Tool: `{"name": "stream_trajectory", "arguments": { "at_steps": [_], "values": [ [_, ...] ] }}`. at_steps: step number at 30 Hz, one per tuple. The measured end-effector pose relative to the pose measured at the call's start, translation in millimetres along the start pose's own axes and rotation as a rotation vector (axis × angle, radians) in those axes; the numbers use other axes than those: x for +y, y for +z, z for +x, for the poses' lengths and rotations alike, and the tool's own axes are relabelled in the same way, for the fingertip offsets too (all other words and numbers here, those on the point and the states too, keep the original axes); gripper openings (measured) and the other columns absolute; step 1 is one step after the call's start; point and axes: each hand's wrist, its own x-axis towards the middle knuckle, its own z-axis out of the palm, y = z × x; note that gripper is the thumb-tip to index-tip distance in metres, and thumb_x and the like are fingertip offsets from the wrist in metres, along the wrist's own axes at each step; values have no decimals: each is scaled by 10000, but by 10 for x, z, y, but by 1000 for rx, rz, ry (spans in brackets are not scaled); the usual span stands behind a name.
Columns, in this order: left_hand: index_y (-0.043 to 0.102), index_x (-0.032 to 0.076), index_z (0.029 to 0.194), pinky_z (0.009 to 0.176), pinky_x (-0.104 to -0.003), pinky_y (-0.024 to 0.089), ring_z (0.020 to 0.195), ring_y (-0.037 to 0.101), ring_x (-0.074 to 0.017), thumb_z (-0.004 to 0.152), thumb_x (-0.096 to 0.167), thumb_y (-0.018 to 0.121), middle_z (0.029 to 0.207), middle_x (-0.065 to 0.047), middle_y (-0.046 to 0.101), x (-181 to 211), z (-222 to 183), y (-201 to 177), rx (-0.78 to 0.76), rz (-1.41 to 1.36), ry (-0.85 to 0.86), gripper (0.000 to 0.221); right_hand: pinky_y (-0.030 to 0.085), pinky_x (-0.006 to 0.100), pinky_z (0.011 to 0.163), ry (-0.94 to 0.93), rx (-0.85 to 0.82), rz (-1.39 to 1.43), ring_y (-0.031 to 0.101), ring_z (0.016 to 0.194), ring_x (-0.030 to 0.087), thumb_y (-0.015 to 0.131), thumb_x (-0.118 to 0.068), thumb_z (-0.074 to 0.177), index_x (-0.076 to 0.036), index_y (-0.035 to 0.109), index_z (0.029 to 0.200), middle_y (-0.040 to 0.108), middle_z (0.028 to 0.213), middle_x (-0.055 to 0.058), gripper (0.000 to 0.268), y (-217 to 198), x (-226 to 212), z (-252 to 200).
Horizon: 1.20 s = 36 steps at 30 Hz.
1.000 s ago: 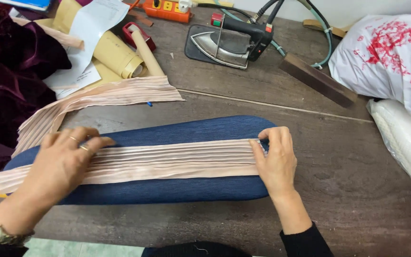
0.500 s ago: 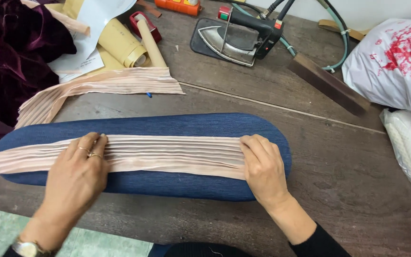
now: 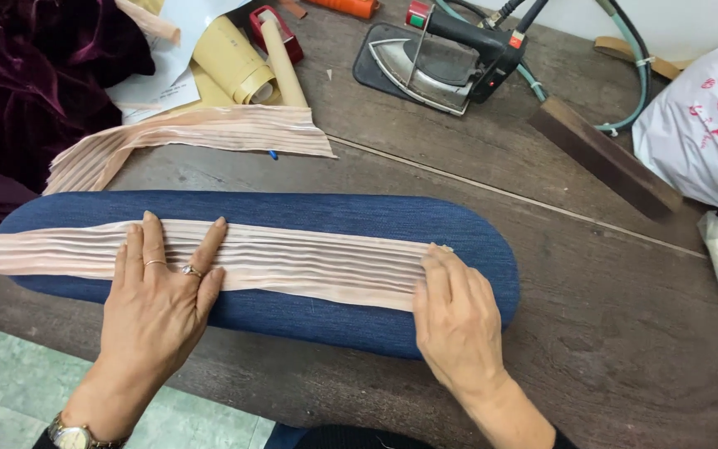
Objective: A person uses a small tool to adjust threads on a velvet garment before arranging several pleated fabric strips on an ironing board for pressing.
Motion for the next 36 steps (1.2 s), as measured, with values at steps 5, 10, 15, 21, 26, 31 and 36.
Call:
{"name": "stream_trajectory", "arguments": {
  "at_steps": [5,10,15,21,26,31,36],
  "values": [
    [204,372,1543,1100,-527,266,1332,317,-539,943,458,320,1456,-385,287,-19,10,-4,-61,-96,-15,618,467,441,923,93,-113,-83,540,1182,328,441,-378,968,-34,453,1392,548,1251,182,546,56,-86,-60],
    [145,463,1525,1042,-588,234,1352,242,-515,910,479,316,1484,-333,227,-40,127,-189,-302,-176,-83,638,384,482,1044,121,-134,-86,446,1301,369,315,-500,980,-101,445,1419,480,1334,218,607,113,-99,-135],
    [459,234,1369,1083,-661,187,1365,278,-467,848,301,445,1460,-215,376,440,349,-347,-33,-306,-31,526,372,489,1058,142,-154,-71,432,1306,371,340,-490,979,-101,426,1428,464,1351,216,600,101,-112,-121],
    [513,-54,1297,1109,-548,303,1244,471,-413,834,153,561,1352,-244,505,1475,485,-381,142,-694,370,510,373,481,1055,156,-124,-57,452,1293,365,410,-413,973,-91,467,1398,480,1339,200,536,131,-113,-145],
    [537,-41,1292,1094,-453,348,1209,528,-316,909,187,466,1315,-190,563,1617,473,-322,190,-655,390,451,362,483,1069,178,-146,-37,432,1314,359,438,-332,962,-87,458,1408,473,1358,193,509,112,-125,-127],
    [534,29,1339,1131,-462,282,1271,504,-275,956,290,444,1370,-142,544,1659,410,-276,238,-548,355,472,334,499,1088,178,-135,25,406,1354,342,420,-280,978,-33,441,1397,442,1415,185,487,50,-133,-137],
    [512,114,1376,1093,-481,306,1239,522,-275,960,354,440,1354,-129,550,1719,416,-288,243,-495,325,486,262,500,1132,194,-159,72,364,1403,288,452,-328,971,-36,389,1431,397,1494,132,548,-15,-36,-227]
  ]
}}
